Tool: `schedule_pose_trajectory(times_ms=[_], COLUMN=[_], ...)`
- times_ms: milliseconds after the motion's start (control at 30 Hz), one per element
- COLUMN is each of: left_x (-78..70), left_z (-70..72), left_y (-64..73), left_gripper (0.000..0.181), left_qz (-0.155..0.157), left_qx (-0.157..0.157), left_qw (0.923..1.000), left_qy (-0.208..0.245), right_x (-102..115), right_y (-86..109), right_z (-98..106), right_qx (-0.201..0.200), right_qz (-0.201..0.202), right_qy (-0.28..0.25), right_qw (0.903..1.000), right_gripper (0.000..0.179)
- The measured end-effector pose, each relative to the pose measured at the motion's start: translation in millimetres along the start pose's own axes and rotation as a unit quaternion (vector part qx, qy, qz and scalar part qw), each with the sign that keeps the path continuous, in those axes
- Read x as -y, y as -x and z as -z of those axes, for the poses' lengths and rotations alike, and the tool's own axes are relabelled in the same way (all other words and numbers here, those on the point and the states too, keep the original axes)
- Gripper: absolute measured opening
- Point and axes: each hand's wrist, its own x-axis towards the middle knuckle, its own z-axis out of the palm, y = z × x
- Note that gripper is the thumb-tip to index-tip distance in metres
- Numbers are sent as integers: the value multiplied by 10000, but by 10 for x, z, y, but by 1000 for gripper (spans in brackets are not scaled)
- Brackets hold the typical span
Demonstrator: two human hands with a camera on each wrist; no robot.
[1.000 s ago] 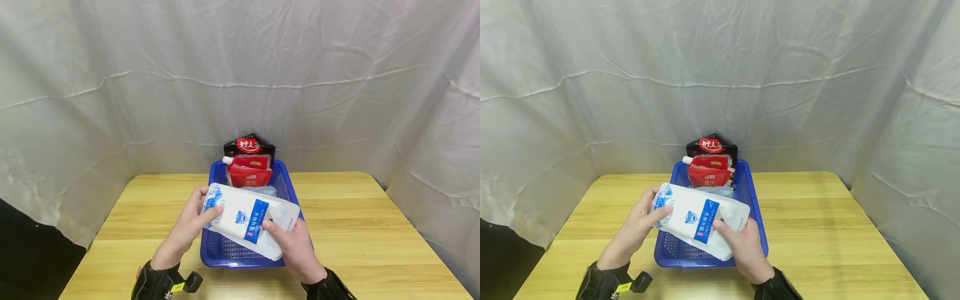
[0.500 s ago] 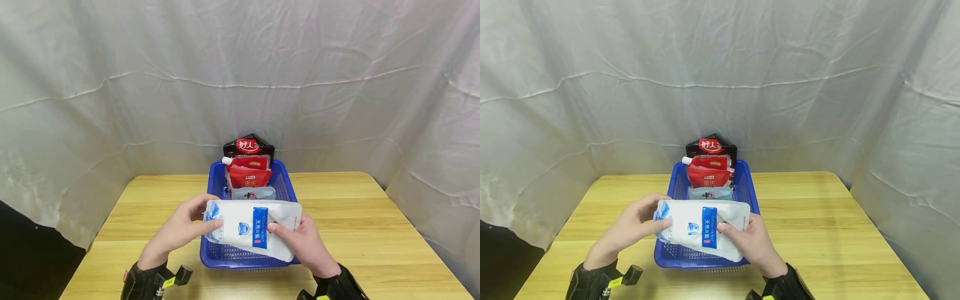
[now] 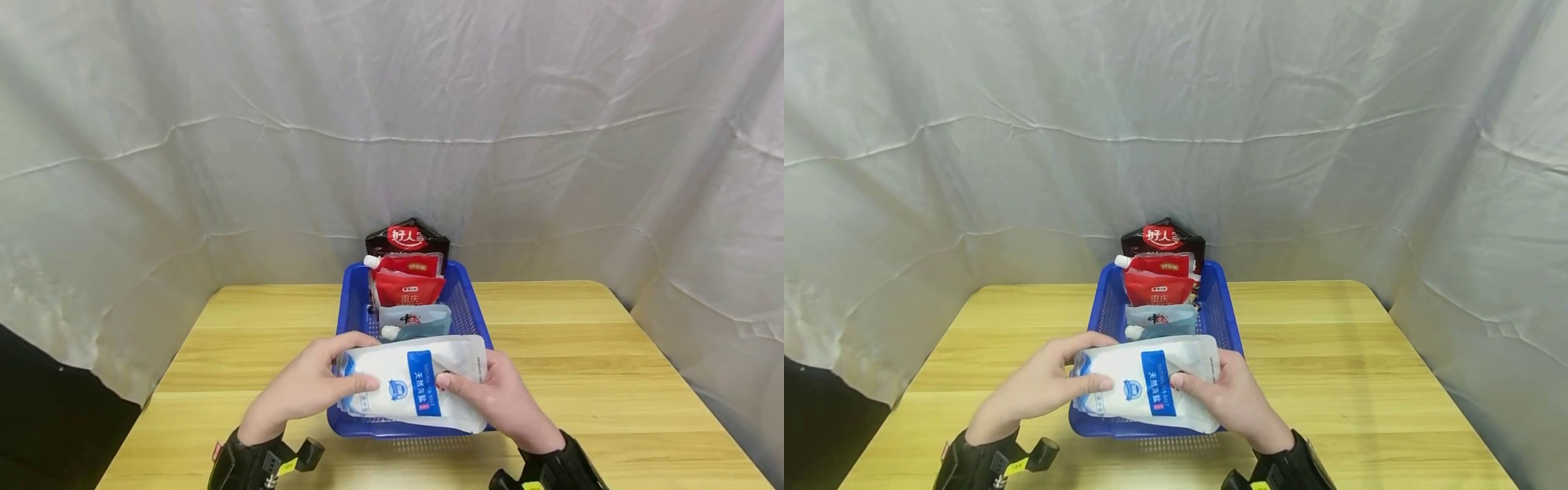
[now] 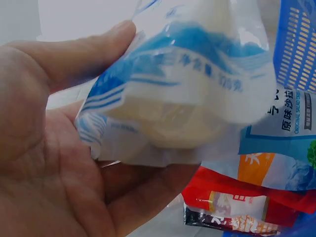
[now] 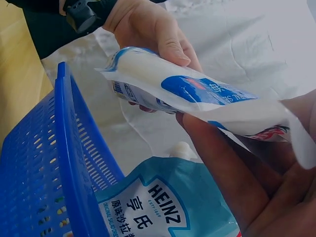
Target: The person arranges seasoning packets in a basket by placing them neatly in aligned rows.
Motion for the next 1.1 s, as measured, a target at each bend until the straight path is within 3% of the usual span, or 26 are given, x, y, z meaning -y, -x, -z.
schedule_pose_trajectory(times_ms=[167, 300, 533, 733, 933, 1100], left_x=[-19, -19, 15, 5, -17, -13], left_z=[-25, -44, -63, -71, -96, -123], left_y=[-5, -21, -63, -76, -75, -94], left_gripper=[39, 36, 27, 24, 24, 24], left_qz=[125, 221, 104, 149, 138, 98], left_qx=[-335, -676, -1232, -1463, -1532, -1521], left_qw=[9994, 9973, 9908, 9859, 9827, 9840], left_qy=[12, 163, 557, 805, 1036, 925], right_x=[13, 46, 44, -27, -61, -48], right_y=[-12, -17, -13, -20, -45, -46], right_z=[5, -24, -104, -240, -346, -373], right_qx=[-165, -579, -1288, -1664, -1616, -1882], right_qz=[-336, -510, 216, 365, 169, 10], right_qy=[26, -3, -173, -382, -831, -670], right_qw=[9993, 9970, 9913, 9847, 9832, 9798], right_gripper=[43, 43, 38, 34, 51, 50])
